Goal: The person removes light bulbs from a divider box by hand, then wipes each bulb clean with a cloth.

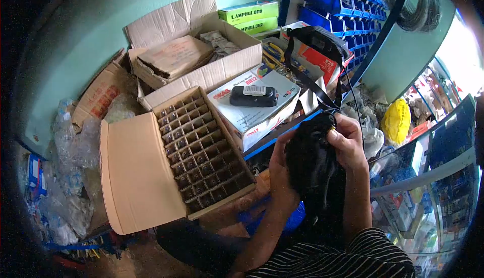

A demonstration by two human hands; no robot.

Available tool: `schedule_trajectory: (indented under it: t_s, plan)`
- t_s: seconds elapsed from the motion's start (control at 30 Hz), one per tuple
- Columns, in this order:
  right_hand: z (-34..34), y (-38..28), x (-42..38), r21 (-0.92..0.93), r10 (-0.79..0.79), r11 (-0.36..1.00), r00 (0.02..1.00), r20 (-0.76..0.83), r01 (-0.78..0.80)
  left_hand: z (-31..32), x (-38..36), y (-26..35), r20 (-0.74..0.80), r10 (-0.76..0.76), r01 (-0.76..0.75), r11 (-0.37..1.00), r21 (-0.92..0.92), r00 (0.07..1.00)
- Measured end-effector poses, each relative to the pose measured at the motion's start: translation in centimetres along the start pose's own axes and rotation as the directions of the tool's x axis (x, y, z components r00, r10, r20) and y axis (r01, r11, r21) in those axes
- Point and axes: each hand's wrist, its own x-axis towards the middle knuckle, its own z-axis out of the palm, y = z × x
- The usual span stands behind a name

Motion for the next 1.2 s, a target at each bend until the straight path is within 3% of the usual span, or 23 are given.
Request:
schedule_trajectory:
  t_s: [0.03,0.07,0.13,0.17,0.23,0.33,0.37,0.4,0.47,0.5,0.57,0.6,0.63,0.67,0.73,0.77,0.83,0.87,0.93,0.97,1.07,1.1,1.2]
  plan:
    - [-0.1,-0.6,0.5,-0.040,-0.007,0.999,0.999,0.033,0.008,-1.0,0.8,-1.0,0.050,0.014,-0.018,0.998,0.066,0.999]
    - [0.7,-1.8,1.2,-0.075,-0.012,0.997,0.998,0.066,0.017,-1.7,1.3,-1.1,0.195,0.079,-0.149,0.915,0.374,0.978]
    - [2.1,-3.4,1.5,0.079,-0.016,0.997,0.989,0.145,0.005,-2.0,0.1,-0.7,0.304,-0.083,-0.113,0.812,0.573,0.949]
    - [2.0,-3.3,1.8,0.120,-0.045,0.993,0.981,0.187,0.023,0.4,-2.0,2.3,0.276,-0.251,0.080,0.857,0.509,0.928]
    - [1.0,-4.4,3.6,0.137,-0.088,0.990,0.937,0.337,0.043,2.8,-1.5,2.8,0.359,-0.337,0.228,0.922,0.311,0.870]
    - [0.5,-4.8,5.9,-0.001,-0.017,1.000,0.865,0.501,0.021,-0.3,2.0,0.8,0.610,-0.176,0.249,0.968,-0.037,0.772]
    - [1.1,-4.5,6.9,0.082,-0.108,0.994,0.827,0.551,0.074,-1.4,3.1,1.4,0.703,-0.130,0.306,0.943,-0.130,0.700]
    - [1.2,-5.3,7.6,0.100,-0.007,0.993,0.794,0.608,-0.068,-1.8,3.9,2.4,0.790,-0.062,0.365,0.906,-0.212,0.610]
    - [1.9,-6.8,9.1,0.095,0.161,0.946,0.700,0.696,-0.312,0.2,1.9,5.8,0.415,-0.163,0.224,0.969,-0.103,0.895]
    - [2.6,-6.4,9.8,0.175,0.071,0.941,0.677,0.732,-0.289,1.0,1.9,6.1,0.291,-0.021,0.012,0.999,0.032,0.957]
    - [3.6,-6.1,11.5,0.140,-0.036,0.983,0.636,0.771,-0.115,2.8,1.8,6.7,0.008,0.265,-0.239,0.853,0.465,0.964]
    - [4.0,-6.0,12.0,0.138,-0.111,0.990,0.625,0.773,0.006,3.1,1.5,7.0,-0.022,0.283,-0.228,0.814,0.535,0.959]
    - [4.3,-5.8,12.3,0.134,-0.092,0.991,0.622,0.777,-0.021,3.4,1.2,7.4,-0.053,0.301,-0.210,0.771,0.602,0.952]
    - [4.5,-5.9,12.3,0.116,-0.096,0.993,0.647,0.756,0.012,3.8,0.9,7.7,-0.084,0.318,-0.185,0.725,0.664,0.944]
    - [4.6,-6.1,11.9,0.057,-0.093,0.996,0.702,0.706,0.075,2.5,0.4,7.3,0.030,0.299,-0.285,0.869,0.404,0.954]
    - [4.3,-6.1,11.9,-0.020,-0.028,0.998,0.694,0.719,0.061,2.2,0.3,7.1,0.100,0.329,-0.323,0.741,0.589,0.939]
    - [3.9,-5.3,11.4,-0.067,-0.149,0.968,0.765,0.626,0.244,2.2,0.9,6.8,0.053,0.231,-0.231,0.876,0.423,0.972]
    - [3.6,-4.4,11.5,-0.072,-0.232,0.939,0.773,0.591,0.337,2.5,1.3,6.8,0.079,0.291,-0.278,0.746,0.605,0.953]
    - [3.2,-2.5,11.6,-0.113,-0.393,0.853,0.769,0.504,0.510,3.4,1.5,6.6,0.193,0.486,-0.336,0.227,0.914,0.852]
    - [3.7,-2.4,11.5,-0.091,-0.400,0.875,0.814,0.421,0.476,3.7,1.8,6.5,0.273,0.551,-0.342,0.024,0.940,0.789]
    - [4.3,-2.0,10.5,-0.123,-0.372,0.907,0.905,0.208,0.402,3.0,2.6,7.3,0.486,0.523,-0.401,-0.275,0.874,0.700]
    - [3.9,-1.7,10.6,-0.260,-0.422,0.854,0.892,0.163,0.451,2.8,3.7,6.9,0.520,0.541,-0.448,-0.271,0.852,0.661]
    - [3.1,-1.1,10.8,-0.180,-0.430,0.891,0.901,-0.048,0.416,4.2,4.8,6.4,0.481,0.502,-0.526,-0.061,0.848,0.718]
